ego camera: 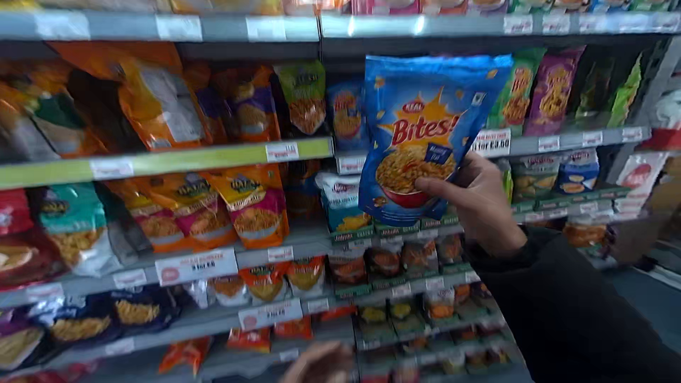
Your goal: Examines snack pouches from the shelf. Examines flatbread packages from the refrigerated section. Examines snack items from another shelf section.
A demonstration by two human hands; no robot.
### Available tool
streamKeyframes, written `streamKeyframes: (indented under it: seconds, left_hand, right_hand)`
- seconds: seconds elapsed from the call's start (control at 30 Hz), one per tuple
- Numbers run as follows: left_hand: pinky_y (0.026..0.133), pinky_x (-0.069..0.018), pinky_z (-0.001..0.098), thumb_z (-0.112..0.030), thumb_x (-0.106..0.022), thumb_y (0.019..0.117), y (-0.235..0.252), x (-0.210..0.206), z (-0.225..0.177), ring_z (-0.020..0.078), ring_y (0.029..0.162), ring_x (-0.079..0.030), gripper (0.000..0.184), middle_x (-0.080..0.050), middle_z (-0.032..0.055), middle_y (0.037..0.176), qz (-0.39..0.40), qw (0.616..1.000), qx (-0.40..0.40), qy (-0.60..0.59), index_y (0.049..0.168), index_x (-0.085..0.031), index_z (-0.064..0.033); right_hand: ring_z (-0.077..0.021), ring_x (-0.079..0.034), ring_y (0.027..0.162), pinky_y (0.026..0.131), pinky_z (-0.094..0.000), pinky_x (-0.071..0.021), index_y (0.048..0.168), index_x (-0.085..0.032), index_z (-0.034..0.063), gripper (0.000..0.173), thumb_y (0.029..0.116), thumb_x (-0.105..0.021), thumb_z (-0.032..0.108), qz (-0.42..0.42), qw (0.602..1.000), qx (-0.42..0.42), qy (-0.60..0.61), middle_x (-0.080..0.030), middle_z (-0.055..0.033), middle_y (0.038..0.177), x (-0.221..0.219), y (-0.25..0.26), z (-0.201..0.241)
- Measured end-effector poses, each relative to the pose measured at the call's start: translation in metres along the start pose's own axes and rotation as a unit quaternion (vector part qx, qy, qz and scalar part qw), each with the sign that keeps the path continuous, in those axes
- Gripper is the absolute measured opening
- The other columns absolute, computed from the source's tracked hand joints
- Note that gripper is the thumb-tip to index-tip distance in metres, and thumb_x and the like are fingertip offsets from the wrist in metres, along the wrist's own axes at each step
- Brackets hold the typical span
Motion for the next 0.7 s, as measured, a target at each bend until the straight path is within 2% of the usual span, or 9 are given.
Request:
streamKeyframes:
  seconds: [0.07,0.1,0.2,0.27,0.37,0.47,0.57,0.63,0.7]
  left_hand:
    - [0.086,-0.0649,0.0417,-0.027,-0.074,0.0954,0.011,-0.008,-0.008,0.028,0.102,-0.074,0.039,-0.072,0.013,0.122,0.008,1.0,-0.024,0.005,0.131,-0.067,-0.0146]
    - [0.086,-0.065,0.0424,-0.03,-0.075,0.0946,0.013,-0.008,-0.013,0.0297,0.105,-0.073,0.042,-0.07,0.0138,0.125,0.007,0.999,-0.037,0.003,0.133,-0.065,-0.0159]
    - [0.098,-0.0601,0.0451,-0.032,-0.078,0.0914,0.015,0.001,-0.029,0.0321,0.121,-0.066,0.058,-0.062,0.0128,0.14,0.014,1.0,-0.024,-0.008,0.143,-0.056,-0.0169]
    - [0.102,-0.0574,0.0462,-0.031,-0.079,0.091,0.015,0.011,-0.036,0.0322,0.126,-0.062,0.067,-0.057,0.0133,0.145,0.03,0.999,-0.008,-0.017,0.148,-0.048,-0.0124]
    - [0.108,-0.053,0.0497,-0.022,-0.076,0.0939,0.007,0.031,-0.038,0.0354,0.132,-0.058,0.068,-0.051,0.0175,0.151,0.075,0.996,0.005,-0.054,0.151,-0.043,-0.0033]
    - [0.105,-0.0557,0.0458,-0.023,-0.073,0.096,-0.008,0.054,-0.036,0.0309,0.129,-0.06,0.064,-0.051,0.0144,0.152,0.11,0.99,0.037,-0.075,0.151,-0.045,-0.0041]
    - [0.1,-0.0592,0.042,-0.021,-0.074,0.0953,-0.032,0.079,-0.028,0.0271,0.12,-0.066,0.064,-0.054,0.0149,0.148,0.117,0.985,0.078,-0.097,0.15,-0.046,-0.0019]
    - [0.096,-0.0607,0.0393,-0.013,-0.076,0.0928,-0.045,0.094,-0.023,0.0252,0.115,-0.069,0.068,-0.055,0.0162,0.146,0.12,0.982,0.093,-0.114,0.151,-0.044,0.0005]
    - [0.095,-0.0613,0.0403,-0.003,-0.077,0.0888,-0.055,0.109,-0.016,0.0272,0.113,-0.069,0.072,-0.056,0.0193,0.143,0.115,0.98,0.102,-0.128,0.151,-0.042,0.0036]
  right_hand:
    - [-0.0202,-0.073,0.102,0.088,-0.0355,-0.0639,0.13,-0.058,0.0004,0.053,0.0821,-0.08,0.007,0.006,1.0,-0.025,0.007,-0.073,-0.01,0.113,-0.006,-0.043,-0.001]
    - [-0.0192,-0.073,0.101,0.089,-0.0351,-0.0637,0.129,-0.058,0.0003,0.051,0.0827,-0.079,0.008,0.004,0.999,-0.046,0.015,-0.073,-0.009,0.112,-0.011,-0.064,-0.003]
    - [-0.0153,-0.074,0.098,0.087,-0.0324,-0.0635,0.124,-0.061,0.0032,0.043,0.0855,-0.077,0.013,-0.017,0.993,-0.111,0.039,-0.074,-0.0044,0.108,-0.032,-0.123,-0.014]
    - [-0.0135,-0.074,0.096,0.086,-0.0309,-0.0636,0.123,-0.061,0.004,0.038,0.0878,-0.074,0.011,-0.04,0.985,-0.156,0.059,-0.075,-0.003,0.105,-0.05,-0.156,-0.024]
    - [-0.0164,-0.074,0.096,0.088,-0.0338,-0.0637,0.125,-0.058,-0.0004,0.037,0.0911,-0.07,0.008,-0.066,0.97,-0.212,0.094,-0.074,-0.0073,0.107,-0.083,-0.201,-0.043]
    - [-0.0162,-0.074,0.095,0.085,-0.0335,-0.0639,0.126,-0.059,0.0012,0.036,0.0933,-0.07,0.012,-0.071,0.954,-0.276,0.096,-0.074,-0.0079,0.107,-0.119,-0.235,-0.059]
    - [-0.017,-0.074,0.093,0.081,-0.0325,-0.0645,0.135,-0.057,0.0029,0.042,0.0954,-0.069,0.013,-0.042,0.94,-0.328,0.086,-0.073,-0.009,0.11,-0.155,-0.266,-0.064]
    - [-0.0178,-0.075,0.091,0.079,-0.0326,-0.0651,0.138,-0.053,0.0039,0.048,0.0946,-0.07,0.014,-0.038,0.933,-0.349,0.074,-0.073,-0.0096,0.109,-0.175,-0.281,-0.067]
    - [-0.0186,-0.075,0.089,0.077,-0.033,-0.0656,0.136,-0.054,0.004,0.048,0.0933,-0.072,0.013,-0.052,0.93,-0.357,0.07,-0.073,-0.0104,0.107,-0.189,-0.295,-0.071]
Point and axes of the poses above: each hand's wrist, its own y-axis towards the middle knuckle, its own x-axis out of the back of the hand, z = x × y, the point moved 9 cm from there along y, towards the middle knuckle
